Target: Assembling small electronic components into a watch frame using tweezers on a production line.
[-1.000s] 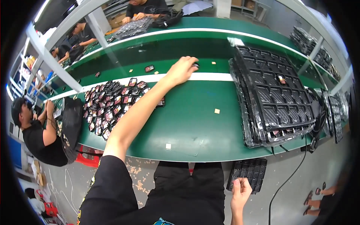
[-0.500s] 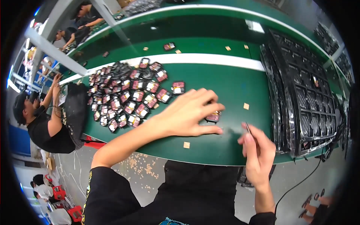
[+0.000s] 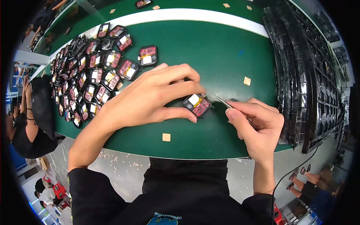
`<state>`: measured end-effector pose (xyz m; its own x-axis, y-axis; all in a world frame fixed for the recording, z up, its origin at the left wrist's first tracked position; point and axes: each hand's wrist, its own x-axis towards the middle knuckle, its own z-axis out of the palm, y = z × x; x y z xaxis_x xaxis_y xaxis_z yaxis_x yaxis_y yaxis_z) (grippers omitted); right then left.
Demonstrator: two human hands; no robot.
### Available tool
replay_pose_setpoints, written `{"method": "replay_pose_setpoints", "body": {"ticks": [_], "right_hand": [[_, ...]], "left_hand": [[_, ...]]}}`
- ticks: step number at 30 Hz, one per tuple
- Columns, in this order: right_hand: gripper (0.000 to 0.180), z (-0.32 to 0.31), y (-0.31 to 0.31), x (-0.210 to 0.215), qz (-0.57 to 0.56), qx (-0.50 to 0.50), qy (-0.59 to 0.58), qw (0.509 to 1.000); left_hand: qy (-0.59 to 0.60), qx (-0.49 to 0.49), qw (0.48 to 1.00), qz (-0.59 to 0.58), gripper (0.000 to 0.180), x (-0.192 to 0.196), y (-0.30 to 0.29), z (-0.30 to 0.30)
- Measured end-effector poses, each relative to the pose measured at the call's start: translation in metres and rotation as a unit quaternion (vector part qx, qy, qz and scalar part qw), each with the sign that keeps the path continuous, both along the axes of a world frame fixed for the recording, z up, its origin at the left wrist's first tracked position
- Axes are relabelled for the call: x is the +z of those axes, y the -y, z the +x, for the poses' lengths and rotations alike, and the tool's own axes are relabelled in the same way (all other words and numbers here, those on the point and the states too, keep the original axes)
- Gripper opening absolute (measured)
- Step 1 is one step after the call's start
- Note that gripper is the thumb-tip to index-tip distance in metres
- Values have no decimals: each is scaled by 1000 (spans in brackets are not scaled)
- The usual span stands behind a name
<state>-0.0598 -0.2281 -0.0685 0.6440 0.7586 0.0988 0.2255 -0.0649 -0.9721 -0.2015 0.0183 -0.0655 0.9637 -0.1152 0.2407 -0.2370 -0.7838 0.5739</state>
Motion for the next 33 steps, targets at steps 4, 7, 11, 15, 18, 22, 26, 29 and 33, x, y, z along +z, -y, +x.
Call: {"method": "replay_pose_setpoints", "body": {"ticks": [4,7,11,15,18,22,26,29,33], "right_hand": [[18,0,3,-10,23,8,80,996],[16,-1,-2,-8,1,23,156,987],[16,0,-7,-7,-11,24,185,982],[17,-1,-9,-7,-21,25,187,982],[18,-4,-8,-7,-37,15,186,982],[18,-4,-8,-8,-25,16,193,981],[19,-4,-8,-9,-22,12,200,980],[23,-4,-6,-9,-8,11,220,975],[28,-8,-5,-15,0,-19,300,954]], "left_hand": [[-1,6,1000,-16,62,0,4,1],[7,13,999,-40,62,-2,4,4],[-17,27,998,-46,65,-2,5,4],[-14,20,999,-28,68,-4,1,6],[-15,20,999,-30,68,-4,3,8],[-4,20,999,-29,69,-4,3,8],[0,33,999,-11,71,-4,4,8],[-13,54,998,-22,70,-1,7,8],[0,42,999,-19,68,-4,7,8]]}}
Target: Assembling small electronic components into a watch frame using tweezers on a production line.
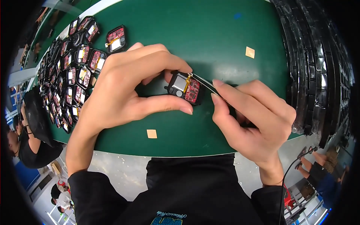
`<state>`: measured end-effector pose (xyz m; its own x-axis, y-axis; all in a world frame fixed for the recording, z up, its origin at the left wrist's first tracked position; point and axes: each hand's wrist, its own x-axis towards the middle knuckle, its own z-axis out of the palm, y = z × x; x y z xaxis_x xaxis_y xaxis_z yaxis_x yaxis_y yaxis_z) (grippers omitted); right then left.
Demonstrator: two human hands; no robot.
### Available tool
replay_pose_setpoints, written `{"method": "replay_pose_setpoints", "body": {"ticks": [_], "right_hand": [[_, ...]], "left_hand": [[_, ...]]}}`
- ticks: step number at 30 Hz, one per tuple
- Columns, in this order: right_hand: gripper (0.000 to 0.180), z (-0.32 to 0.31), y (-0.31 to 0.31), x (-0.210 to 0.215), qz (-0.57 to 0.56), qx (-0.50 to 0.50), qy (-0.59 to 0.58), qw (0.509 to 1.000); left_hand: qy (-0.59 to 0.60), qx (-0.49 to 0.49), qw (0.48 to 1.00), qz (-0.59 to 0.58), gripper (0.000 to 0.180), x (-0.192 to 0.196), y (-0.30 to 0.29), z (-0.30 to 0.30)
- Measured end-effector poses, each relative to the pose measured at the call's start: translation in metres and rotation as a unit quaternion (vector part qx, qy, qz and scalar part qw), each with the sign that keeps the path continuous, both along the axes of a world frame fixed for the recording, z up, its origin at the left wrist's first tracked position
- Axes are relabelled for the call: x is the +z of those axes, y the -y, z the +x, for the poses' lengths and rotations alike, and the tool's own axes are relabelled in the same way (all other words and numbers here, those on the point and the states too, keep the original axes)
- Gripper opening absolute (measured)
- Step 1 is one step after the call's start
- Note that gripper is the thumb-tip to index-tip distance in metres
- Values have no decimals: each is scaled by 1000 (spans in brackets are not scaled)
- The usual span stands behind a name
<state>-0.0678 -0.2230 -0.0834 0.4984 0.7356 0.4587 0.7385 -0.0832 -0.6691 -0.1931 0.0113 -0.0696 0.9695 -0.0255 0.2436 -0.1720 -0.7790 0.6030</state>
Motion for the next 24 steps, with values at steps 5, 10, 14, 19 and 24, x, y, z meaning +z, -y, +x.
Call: {"method": "replay_pose_setpoints", "body": {"ticks": [5,10,14,19,24], "right_hand": [[31,0,-1,0,-11,5,15,1000],[28,0,-3,0,5,17,14,1000],[25,3,2,10,-34,36,-101,994],[23,7,4,6,-27,52,-131,990],[23,8,5,7,-27,59,-137,989]], "left_hand": [[-7,3,1000,6,65,1,-1,0],[-11,-11,1000,-3,66,1,-6,0],[-20,-46,998,-36,71,-1,-12,1],[-25,-52,997,-47,73,-2,-14,1],[-27,-53,997,-43,72,-1,-14,1]]}}
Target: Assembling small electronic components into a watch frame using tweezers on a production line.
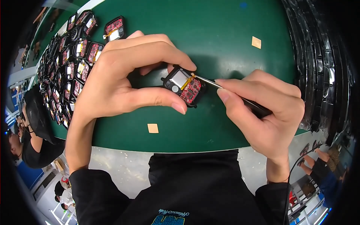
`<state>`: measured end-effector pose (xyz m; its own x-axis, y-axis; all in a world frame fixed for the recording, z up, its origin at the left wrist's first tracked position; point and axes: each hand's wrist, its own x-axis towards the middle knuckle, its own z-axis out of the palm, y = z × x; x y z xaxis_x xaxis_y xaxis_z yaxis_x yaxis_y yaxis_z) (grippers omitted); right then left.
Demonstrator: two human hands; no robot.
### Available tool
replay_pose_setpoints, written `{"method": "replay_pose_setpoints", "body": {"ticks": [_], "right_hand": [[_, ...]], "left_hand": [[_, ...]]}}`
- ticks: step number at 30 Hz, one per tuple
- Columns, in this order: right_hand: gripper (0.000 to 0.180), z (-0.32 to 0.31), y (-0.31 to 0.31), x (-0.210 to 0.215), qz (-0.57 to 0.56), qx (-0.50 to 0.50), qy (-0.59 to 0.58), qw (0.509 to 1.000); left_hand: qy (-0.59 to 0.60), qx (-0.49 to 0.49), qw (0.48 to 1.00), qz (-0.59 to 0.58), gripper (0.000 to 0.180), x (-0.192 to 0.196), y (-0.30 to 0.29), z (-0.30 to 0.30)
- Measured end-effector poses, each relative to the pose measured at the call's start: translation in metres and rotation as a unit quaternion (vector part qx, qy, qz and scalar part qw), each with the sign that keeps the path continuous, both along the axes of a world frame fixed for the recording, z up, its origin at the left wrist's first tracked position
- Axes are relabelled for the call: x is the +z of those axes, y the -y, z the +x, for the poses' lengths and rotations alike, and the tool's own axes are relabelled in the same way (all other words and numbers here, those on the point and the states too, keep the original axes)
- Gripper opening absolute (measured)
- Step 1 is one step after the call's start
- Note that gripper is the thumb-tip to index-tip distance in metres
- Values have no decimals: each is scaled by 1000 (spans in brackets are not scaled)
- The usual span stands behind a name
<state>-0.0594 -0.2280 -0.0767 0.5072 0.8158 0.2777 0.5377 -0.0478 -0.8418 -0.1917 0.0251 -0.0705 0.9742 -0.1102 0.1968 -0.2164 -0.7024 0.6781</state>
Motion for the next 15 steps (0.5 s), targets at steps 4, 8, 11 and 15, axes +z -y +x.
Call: {"method": "replay_pose_setpoints", "body": {"ticks": [4,8,11,15], "right_hand": [[24,-2,-1,-1,-2,-4,1,1000],[24,-2,-2,-3,1,-2,19,1000],[23,-3,-3,-4,5,-3,24,1000],[23,-5,-5,0,-9,-7,21,1000]], "left_hand": [[-9,0,1000,22,71,1,1,-1],[-6,-6,999,37,68,1,1,1],[8,-19,999,41,66,2,1,1],[16,-30,998,44,65,2,-1,0]]}}
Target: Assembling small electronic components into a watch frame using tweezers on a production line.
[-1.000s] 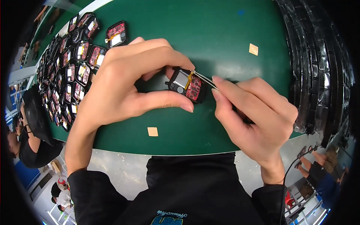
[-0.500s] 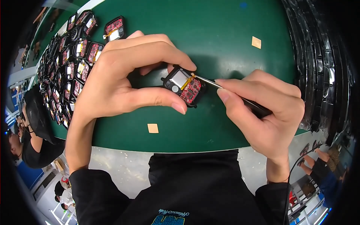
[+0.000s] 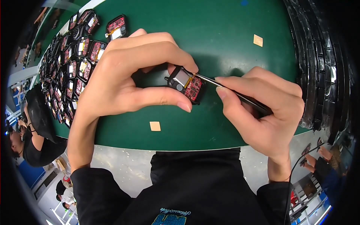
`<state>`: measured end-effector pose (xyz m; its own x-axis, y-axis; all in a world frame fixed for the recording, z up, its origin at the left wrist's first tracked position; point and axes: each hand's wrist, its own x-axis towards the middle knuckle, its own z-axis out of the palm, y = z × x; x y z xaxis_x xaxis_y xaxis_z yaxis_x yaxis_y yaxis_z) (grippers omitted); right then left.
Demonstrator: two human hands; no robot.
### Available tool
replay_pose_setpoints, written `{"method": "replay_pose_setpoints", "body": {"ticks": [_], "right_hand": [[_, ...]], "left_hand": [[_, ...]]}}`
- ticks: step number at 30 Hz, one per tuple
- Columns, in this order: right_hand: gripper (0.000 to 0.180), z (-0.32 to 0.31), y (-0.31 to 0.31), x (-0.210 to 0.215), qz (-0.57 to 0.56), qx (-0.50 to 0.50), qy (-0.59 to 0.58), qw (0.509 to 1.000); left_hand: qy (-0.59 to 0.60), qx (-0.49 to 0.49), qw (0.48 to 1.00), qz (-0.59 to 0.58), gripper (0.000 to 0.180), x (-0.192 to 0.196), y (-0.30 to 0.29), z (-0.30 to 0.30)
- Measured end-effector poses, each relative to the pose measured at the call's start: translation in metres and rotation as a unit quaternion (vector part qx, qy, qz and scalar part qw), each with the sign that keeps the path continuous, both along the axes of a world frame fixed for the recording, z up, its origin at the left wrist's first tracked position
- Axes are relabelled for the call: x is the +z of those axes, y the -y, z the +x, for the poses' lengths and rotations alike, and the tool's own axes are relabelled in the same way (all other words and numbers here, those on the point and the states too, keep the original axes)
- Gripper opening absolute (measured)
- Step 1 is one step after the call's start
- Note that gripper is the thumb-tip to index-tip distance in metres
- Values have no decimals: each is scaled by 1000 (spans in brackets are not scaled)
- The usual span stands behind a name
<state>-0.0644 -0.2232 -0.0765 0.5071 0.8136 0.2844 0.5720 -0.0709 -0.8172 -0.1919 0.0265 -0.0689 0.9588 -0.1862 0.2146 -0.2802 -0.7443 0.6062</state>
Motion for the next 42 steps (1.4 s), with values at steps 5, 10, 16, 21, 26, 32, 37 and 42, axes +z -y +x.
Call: {"method": "replay_pose_setpoints", "body": {"ticks": [5,10,16,21,26,32,37,42], "right_hand": [[23,3,3,-2,12,0,7,1000],[23,2,2,-3,15,6,8,1000],[25,-1,2,-2,5,4,20,1000],[25,-1,2,-4,18,4,17,1000],[23,-3,1,-3,19,-3,56,998],[17,0,5,1,43,-45,2,998],[17,0,4,0,99,-93,-2,991],[17,-3,22,-1,123,-137,-19,983]], "left_hand": [[-25,14,1000,-8,66,1,1,2],[-22,16,1000,-9,66,1,2,1],[-1,5,1000,-5,64,-1,4,0],[1,8,1000,-11,63,0,4,0],[-6,14,1000,6,60,4,4,1],[-17,29,999,-9,57,9,5,0],[23,31,999,23,57,6,12,-1],[17,36,999,11,50,11,22,7]]}}
